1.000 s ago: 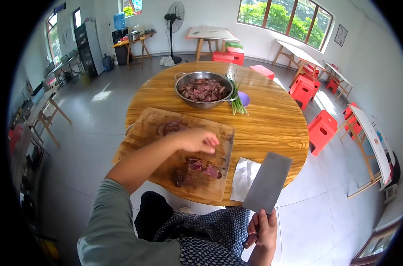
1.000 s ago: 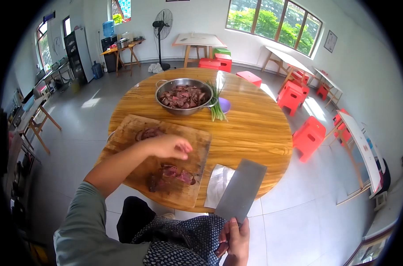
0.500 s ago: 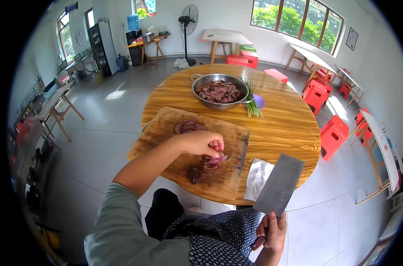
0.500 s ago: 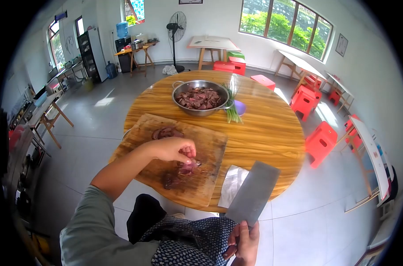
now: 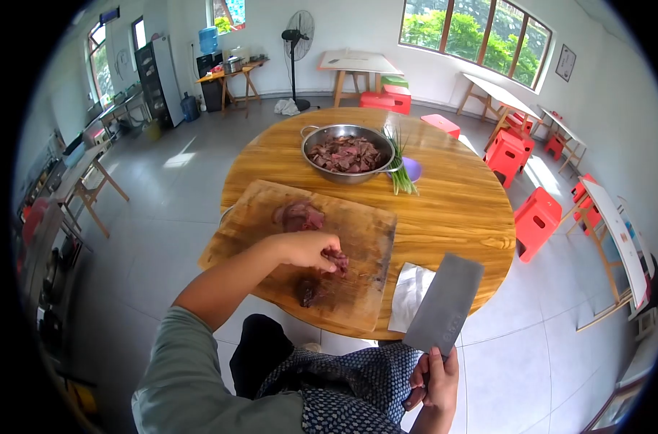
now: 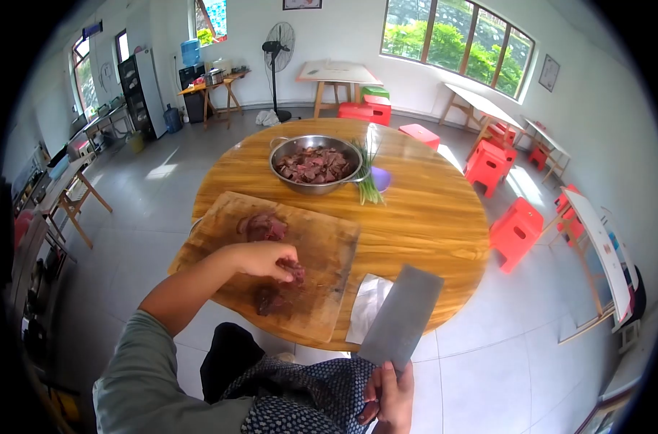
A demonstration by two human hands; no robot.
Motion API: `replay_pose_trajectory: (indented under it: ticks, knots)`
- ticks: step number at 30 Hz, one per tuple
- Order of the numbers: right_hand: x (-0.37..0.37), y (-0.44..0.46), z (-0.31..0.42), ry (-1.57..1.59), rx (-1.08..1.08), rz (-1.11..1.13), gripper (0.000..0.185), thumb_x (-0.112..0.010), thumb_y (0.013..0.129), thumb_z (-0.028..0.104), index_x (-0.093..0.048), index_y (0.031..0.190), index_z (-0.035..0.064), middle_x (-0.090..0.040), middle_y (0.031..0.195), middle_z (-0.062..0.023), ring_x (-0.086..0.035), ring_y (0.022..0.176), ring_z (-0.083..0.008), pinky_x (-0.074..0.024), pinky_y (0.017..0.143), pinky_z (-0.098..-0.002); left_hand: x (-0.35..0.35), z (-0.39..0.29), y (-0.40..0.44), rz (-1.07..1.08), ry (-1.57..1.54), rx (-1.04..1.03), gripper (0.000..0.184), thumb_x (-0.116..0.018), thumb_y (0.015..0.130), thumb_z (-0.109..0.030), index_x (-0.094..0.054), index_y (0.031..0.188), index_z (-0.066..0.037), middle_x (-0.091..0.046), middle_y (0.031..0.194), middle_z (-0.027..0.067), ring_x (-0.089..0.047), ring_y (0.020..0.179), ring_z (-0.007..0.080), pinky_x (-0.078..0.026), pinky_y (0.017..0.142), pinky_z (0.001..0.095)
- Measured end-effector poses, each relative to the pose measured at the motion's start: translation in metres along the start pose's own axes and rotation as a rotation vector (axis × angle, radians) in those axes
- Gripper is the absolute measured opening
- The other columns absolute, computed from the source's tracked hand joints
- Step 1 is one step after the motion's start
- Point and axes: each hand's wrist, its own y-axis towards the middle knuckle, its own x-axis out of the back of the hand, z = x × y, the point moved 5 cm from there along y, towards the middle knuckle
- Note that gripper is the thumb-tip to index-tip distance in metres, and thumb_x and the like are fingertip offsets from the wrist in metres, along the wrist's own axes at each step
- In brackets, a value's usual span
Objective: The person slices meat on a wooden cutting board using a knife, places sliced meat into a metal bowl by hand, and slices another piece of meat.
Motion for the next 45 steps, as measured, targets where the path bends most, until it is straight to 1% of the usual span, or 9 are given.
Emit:
replay_pose_trajectory:
  ticks: [6, 10, 12, 14, 15, 20, 24, 35, 45]
  knots:
    - [0.008, 0.010, 0.000, 0.014, 0.013, -0.051, 0.014, -0.048, 0.107, 0.014, -0.045, 0.118, 0.0064, -0.045, 0.069, -0.0058, -0.047, 0.046, -0.0159, -0.0441, 0.040, -0.0303, 0.117, -0.001, 0.062, -0.384, -0.638, -0.037, 0.039, -0.074, 0.093, -0.014, -0.056, 0.126, -0.002, -0.066, 0.117, 0.0066, -0.064, 0.104, 0.0150, -0.051, 0.087, 0.0323]
    - [0.009, 0.013, -0.001, -0.017, 0.017, -0.078, 0.014, -0.048, 0.107, 0.015, -0.045, 0.119, 0.0079, -0.045, 0.069, -0.0051, -0.047, 0.046, -0.0154, -0.0429, 0.039, -0.0293, 0.194, -0.031, 0.070, -0.839, -0.454, -0.018, 0.067, -0.073, 0.092, -0.017, -0.042, 0.149, 0.001, -0.055, 0.142, 0.0185, -0.058, 0.122, 0.0259, -0.048, 0.100, 0.0399]
    - [-0.003, 0.008, 0.009, -0.054, 0.002, -0.098, 0.015, -0.048, 0.107, 0.015, -0.045, 0.121, 0.0088, -0.045, 0.069, -0.0046, -0.045, 0.046, -0.0147, -0.0421, 0.039, -0.0287, 0.203, -0.018, 0.065, -0.992, -0.215, -0.075, 0.064, -0.080, 0.086, -0.017, -0.051, 0.140, 0.003, -0.060, 0.135, 0.0187, -0.062, 0.115, 0.0282, -0.052, 0.095, 0.0382]
    - [-0.006, 0.011, 0.008, -0.065, 0.045, -0.017, 0.014, -0.047, 0.108, 0.020, -0.047, 0.097, 0.0111, -0.045, 0.068, 0.0003, -0.045, 0.052, -0.0088, -0.0391, 0.041, -0.0225, 0.181, 0.013, 0.057, -0.765, -0.198, -0.074, 0.070, -0.081, 0.086, -0.028, -0.051, 0.142, 0.002, -0.057, 0.141, 0.0226, -0.061, 0.122, 0.0321, -0.050, 0.100, 0.0392]
    - [0.010, 0.016, -0.008, -0.049, 0.011, 0.022, 0.012, -0.053, 0.105, 0.016, -0.049, 0.097, 0.0082, -0.052, 0.072, -0.0061, -0.053, 0.050, -0.0195, -0.0432, 0.042, -0.0325, 0.166, 0.012, 0.034, -0.644, 0.008, 0.080, 0.079, -0.081, 0.084, -0.039, -0.049, 0.144, 0.001, -0.055, 0.142, 0.0234, -0.057, 0.126, 0.0332, -0.047, 0.104, 0.0407]
    - [-0.006, 0.017, -0.011, -0.002, -0.069, -0.037, 0.015, -0.047, 0.107, 0.015, -0.045, 0.121, 0.0089, -0.044, 0.068, -0.0043, -0.045, 0.045, -0.0147, -0.0417, 0.039, -0.0291, 0.110, 0.059, -0.029, -0.403, 0.344, 0.332, 0.104, -0.083, 0.072, -0.059, -0.044, 0.150, -0.003, -0.042, 0.153, 0.0254, -0.046, 0.139, 0.0364, -0.038, 0.114, 0.0412]
    - [-0.015, 0.022, -0.017, 0.028, -0.080, 0.004, 0.015, -0.047, 0.107, 0.014, -0.045, 0.121, 0.0088, -0.043, 0.068, -0.0044, -0.044, 0.045, -0.0150, -0.0417, 0.038, -0.0295, 0.103, 0.083, -0.017, -0.517, 0.485, 0.349, 0.106, -0.086, 0.068, -0.057, -0.044, 0.151, -0.007, -0.048, 0.149, 0.0226, -0.050, 0.135, 0.0351, -0.041, 0.111, 0.0401]
    - [-0.024, 0.007, -0.013, -0.012, -0.048, 0.022, 0.013, -0.045, 0.107, 0.014, -0.044, 0.118, 0.0071, -0.044, 0.068, -0.0055, -0.046, 0.045, -0.0159, -0.0437, 0.040, -0.0304, 0.091, 0.080, 0.016, -0.217, 0.097, 0.287, 0.080, -0.092, 0.068, -0.019, -0.055, 0.136, -0.001, -0.068, 0.121, 0.0158, -0.065, 0.109, 0.0270, -0.055, 0.086, 0.0379]
    - [-0.021, 0.008, -0.017, -0.020, -0.041, 0.022, 0.014, -0.047, 0.107, 0.015, -0.045, 0.119, 0.0078, -0.046, 0.069, -0.0060, -0.047, 0.046, -0.0156, -0.0441, 0.040, -0.0305, 0.085, 0.060, 0.014, -0.248, 0.177, 0.261, 0.073, -0.092, 0.066, -0.021, -0.060, 0.128, 0.002, -0.070, 0.115, 0.0177, -0.068, 0.101, 0.0290, -0.055, 0.080, 0.0394]
